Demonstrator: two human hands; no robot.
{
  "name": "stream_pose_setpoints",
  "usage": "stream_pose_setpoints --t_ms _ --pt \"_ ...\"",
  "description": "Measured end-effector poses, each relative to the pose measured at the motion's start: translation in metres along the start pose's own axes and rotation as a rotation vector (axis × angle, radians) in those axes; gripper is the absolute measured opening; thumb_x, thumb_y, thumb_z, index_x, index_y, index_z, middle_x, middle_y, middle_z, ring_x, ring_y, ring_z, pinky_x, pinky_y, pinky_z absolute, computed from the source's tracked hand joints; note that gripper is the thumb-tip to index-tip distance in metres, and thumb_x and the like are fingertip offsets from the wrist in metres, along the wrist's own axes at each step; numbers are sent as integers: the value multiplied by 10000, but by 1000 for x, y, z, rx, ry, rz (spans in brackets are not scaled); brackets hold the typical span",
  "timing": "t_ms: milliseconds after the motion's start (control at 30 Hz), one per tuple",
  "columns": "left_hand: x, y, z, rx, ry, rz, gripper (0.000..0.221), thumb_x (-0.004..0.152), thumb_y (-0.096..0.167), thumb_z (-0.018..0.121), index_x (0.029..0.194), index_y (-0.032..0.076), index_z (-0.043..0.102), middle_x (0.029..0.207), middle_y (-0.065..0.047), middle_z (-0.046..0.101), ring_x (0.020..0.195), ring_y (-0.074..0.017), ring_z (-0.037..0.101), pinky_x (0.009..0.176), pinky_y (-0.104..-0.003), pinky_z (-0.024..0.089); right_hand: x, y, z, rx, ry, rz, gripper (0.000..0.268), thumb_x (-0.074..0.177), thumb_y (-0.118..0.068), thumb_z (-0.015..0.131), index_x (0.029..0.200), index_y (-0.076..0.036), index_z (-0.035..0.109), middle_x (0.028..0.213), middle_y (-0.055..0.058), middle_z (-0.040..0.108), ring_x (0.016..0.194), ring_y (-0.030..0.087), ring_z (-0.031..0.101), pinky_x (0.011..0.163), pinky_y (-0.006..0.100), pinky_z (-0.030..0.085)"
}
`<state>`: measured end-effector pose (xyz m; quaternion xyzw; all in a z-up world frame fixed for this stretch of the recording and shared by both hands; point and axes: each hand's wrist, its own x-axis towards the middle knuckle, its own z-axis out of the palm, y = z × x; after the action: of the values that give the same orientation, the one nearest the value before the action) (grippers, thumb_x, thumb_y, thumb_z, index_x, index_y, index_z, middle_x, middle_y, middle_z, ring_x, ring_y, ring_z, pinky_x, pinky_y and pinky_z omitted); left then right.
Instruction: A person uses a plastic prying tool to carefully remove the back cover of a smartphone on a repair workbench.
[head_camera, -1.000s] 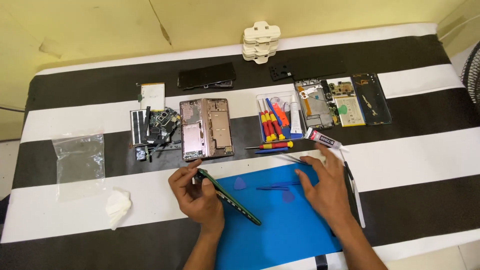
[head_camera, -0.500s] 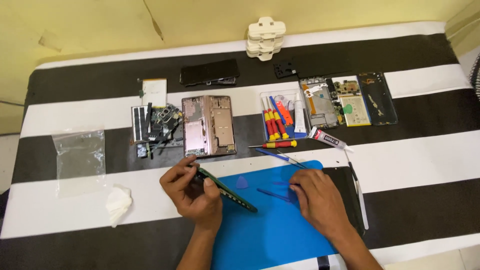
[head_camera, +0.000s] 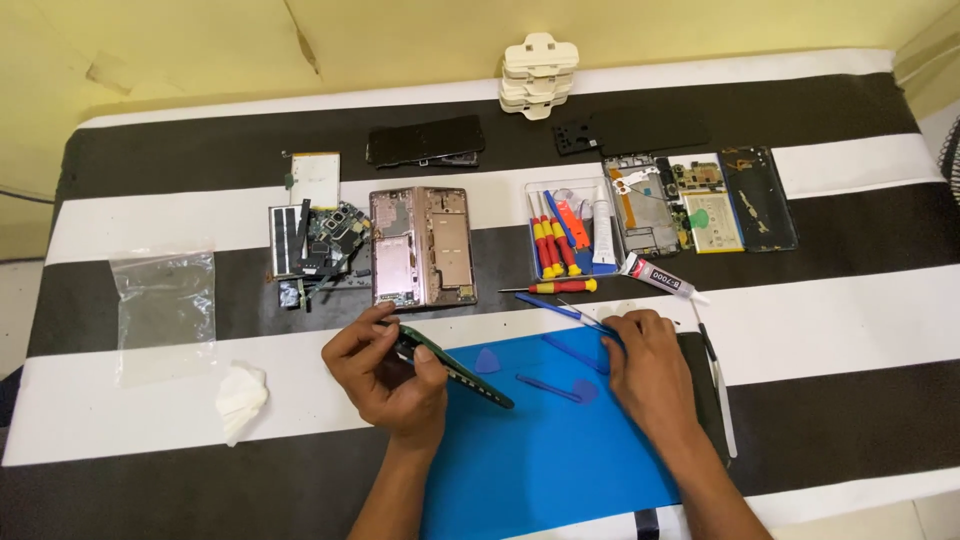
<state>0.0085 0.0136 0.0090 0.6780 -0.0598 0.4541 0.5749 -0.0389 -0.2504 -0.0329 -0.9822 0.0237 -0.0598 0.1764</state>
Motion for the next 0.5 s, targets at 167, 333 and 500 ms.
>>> stream_pose_setpoints --t_ms 167,333,500 --pt "0 -3 -1 -10 11 5 212 966 196 622 1066 25 549 1092 -122 426 1041 -373 629 968 -472 615 3 -14 -14 29 45 -81 258 988 -195 628 1192 -65 718 1117 123 700 1042 286 619 862 418 533" --pt "-1 -1 1 -7 -4 9 204 968 186 615 1085 37 542 1104 -120 432 1062 -366 634 985 -465 609 20 -23 -10 113 -138 -218 272 981 -258 621 1196 -147 747 1154 74 714 1124 275 608 943 459 474" --pt "-4 -8 -4 6 24 -28 215 967 206 620 1083 43 541 1106 -110 424 1083 -378 636 969 -450 599 13 -31 -18 153 -123 -178 277 956 -270 659 1204 -160 714 1169 78 668 1115 259 584 913 421 510"
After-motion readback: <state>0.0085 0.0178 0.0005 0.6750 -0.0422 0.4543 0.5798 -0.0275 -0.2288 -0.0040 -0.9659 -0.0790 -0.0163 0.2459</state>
